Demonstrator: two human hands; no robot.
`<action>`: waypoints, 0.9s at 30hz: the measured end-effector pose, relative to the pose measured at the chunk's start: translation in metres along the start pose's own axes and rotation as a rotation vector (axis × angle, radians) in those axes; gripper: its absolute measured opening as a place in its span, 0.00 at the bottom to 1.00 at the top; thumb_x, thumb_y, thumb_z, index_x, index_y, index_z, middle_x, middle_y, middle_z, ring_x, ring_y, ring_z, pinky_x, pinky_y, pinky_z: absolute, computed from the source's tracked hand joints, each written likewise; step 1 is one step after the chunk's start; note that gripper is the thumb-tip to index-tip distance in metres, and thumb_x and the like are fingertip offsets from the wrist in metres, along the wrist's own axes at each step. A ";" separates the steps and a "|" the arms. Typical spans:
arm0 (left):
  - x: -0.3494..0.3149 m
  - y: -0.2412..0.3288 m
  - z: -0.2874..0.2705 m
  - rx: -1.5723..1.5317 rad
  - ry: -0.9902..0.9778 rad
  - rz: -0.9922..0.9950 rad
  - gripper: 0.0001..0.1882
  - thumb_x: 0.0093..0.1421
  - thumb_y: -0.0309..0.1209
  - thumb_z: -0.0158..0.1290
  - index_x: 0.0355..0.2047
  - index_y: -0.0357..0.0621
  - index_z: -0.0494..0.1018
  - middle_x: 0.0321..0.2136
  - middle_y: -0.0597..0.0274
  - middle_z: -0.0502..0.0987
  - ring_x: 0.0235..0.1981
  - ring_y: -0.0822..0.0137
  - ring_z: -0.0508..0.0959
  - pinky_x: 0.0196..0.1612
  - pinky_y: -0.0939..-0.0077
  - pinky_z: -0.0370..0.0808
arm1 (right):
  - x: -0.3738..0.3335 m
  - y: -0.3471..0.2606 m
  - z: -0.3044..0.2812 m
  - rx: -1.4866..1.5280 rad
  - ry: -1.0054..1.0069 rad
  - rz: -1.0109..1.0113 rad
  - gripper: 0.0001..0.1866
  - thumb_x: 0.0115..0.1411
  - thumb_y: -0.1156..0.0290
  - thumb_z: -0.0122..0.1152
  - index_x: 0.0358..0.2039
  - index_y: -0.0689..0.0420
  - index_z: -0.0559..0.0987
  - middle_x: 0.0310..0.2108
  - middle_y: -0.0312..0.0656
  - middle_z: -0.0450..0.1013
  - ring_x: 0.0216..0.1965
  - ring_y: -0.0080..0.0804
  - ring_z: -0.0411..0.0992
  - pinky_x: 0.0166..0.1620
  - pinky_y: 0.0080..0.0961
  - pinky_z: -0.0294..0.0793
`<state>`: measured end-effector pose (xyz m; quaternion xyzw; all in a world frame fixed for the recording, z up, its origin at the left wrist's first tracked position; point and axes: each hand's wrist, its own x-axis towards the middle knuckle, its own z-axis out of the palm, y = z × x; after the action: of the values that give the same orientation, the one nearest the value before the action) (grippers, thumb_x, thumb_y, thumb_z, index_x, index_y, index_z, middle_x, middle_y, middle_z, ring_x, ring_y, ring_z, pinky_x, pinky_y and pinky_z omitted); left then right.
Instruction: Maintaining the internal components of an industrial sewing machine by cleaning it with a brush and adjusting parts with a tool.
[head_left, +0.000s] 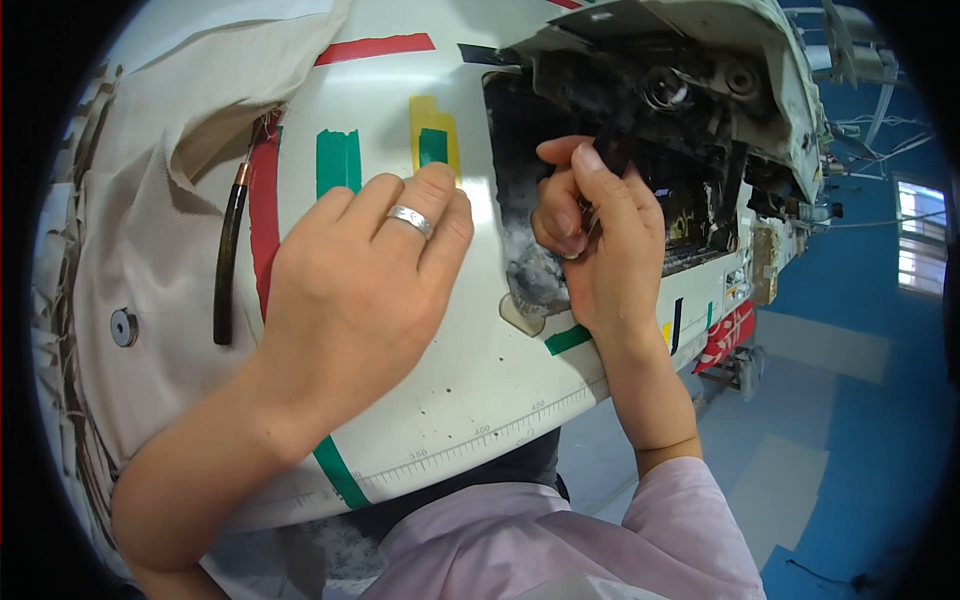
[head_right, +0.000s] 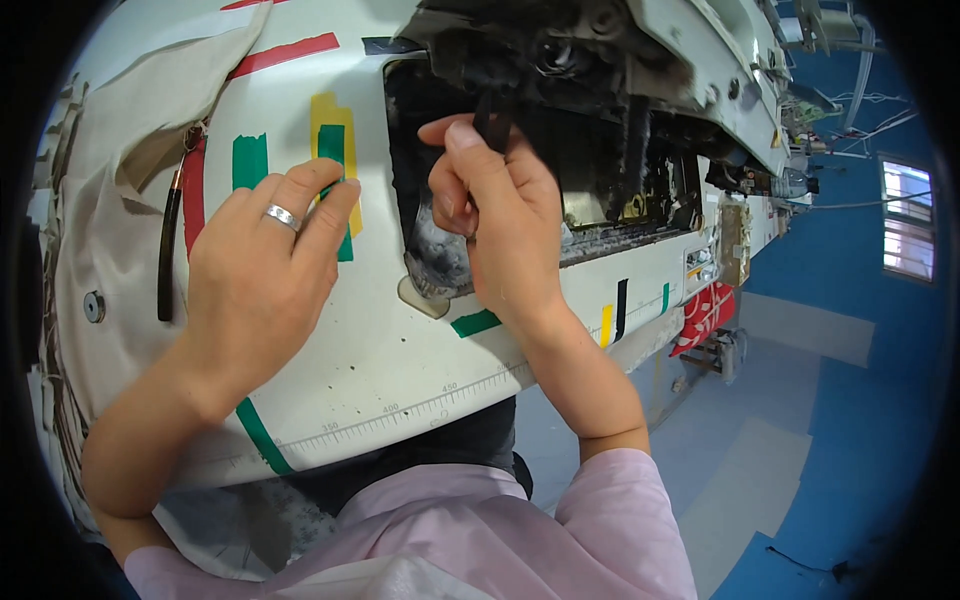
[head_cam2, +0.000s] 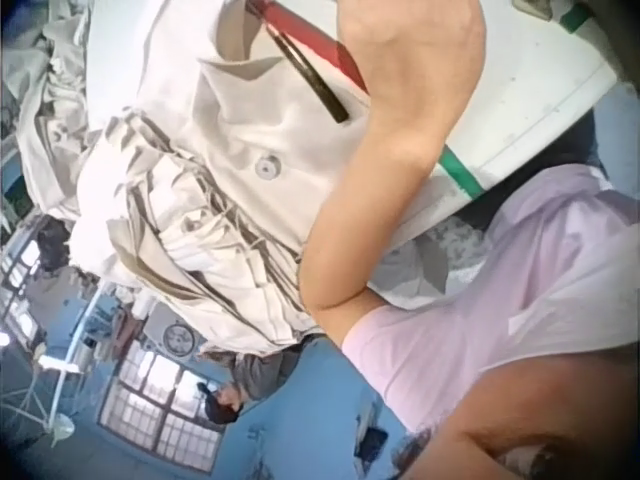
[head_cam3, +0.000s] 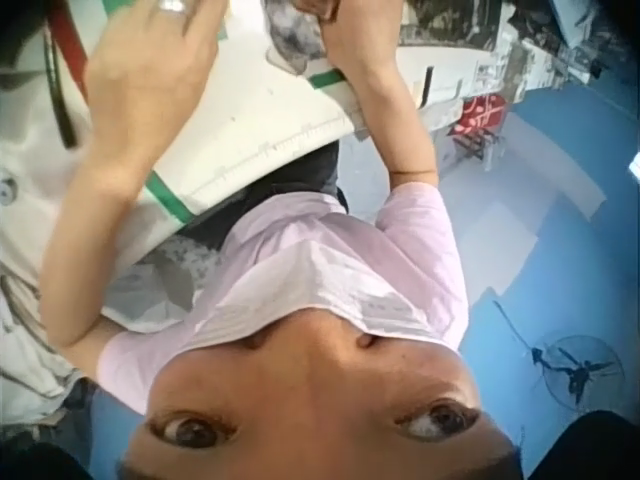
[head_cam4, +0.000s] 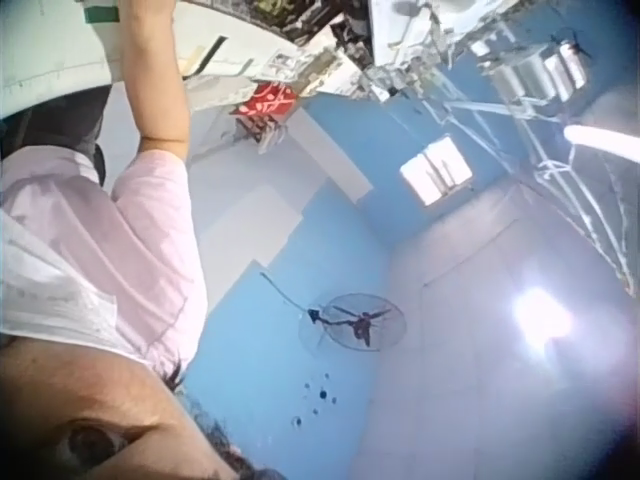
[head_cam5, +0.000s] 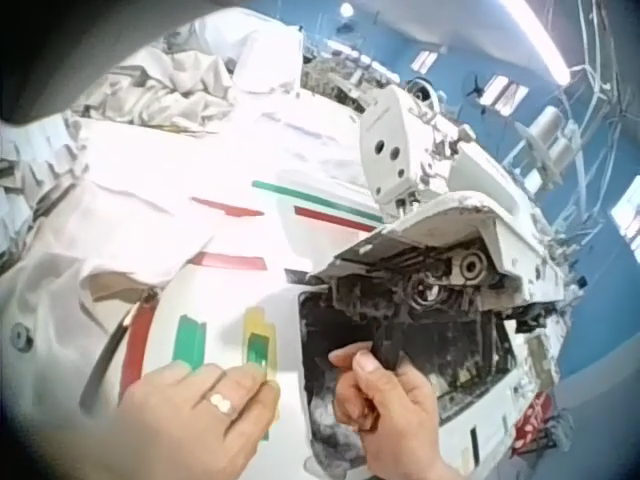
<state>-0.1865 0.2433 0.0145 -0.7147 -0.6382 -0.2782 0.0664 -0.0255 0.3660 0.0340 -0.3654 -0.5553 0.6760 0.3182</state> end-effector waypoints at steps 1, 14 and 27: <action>0.000 0.000 0.000 -0.014 -0.029 -0.016 0.24 0.43 0.19 0.60 0.45 0.36 0.77 0.44 0.56 0.76 0.37 0.59 0.78 0.36 0.67 0.74 | 0.000 0.000 0.002 -0.029 -0.006 0.032 0.15 0.72 0.66 0.48 0.45 0.67 0.75 0.19 0.31 0.61 0.19 0.17 0.52 0.24 0.19 0.51; -0.002 -0.007 0.009 -0.078 0.055 -0.014 0.17 0.48 0.23 0.58 0.41 0.34 0.78 0.42 0.56 0.76 0.33 0.63 0.76 0.31 0.71 0.70 | -0.007 0.001 0.006 -0.590 0.036 -0.103 0.07 0.67 0.71 0.62 0.38 0.62 0.81 0.23 0.26 0.70 0.24 0.09 0.61 0.28 0.11 0.59; 0.000 -0.005 0.009 -0.092 0.026 -0.046 0.16 0.49 0.23 0.59 0.40 0.35 0.79 0.41 0.57 0.77 0.31 0.65 0.76 0.29 0.72 0.69 | -0.010 -0.004 0.007 -0.756 0.007 -0.151 0.07 0.62 0.77 0.66 0.39 0.63 0.79 0.23 0.28 0.73 0.25 0.09 0.64 0.27 0.10 0.61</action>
<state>-0.1887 0.2485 0.0059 -0.6985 -0.6401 -0.3180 0.0353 -0.0265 0.3548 0.0397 -0.4170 -0.7898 0.3969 0.2118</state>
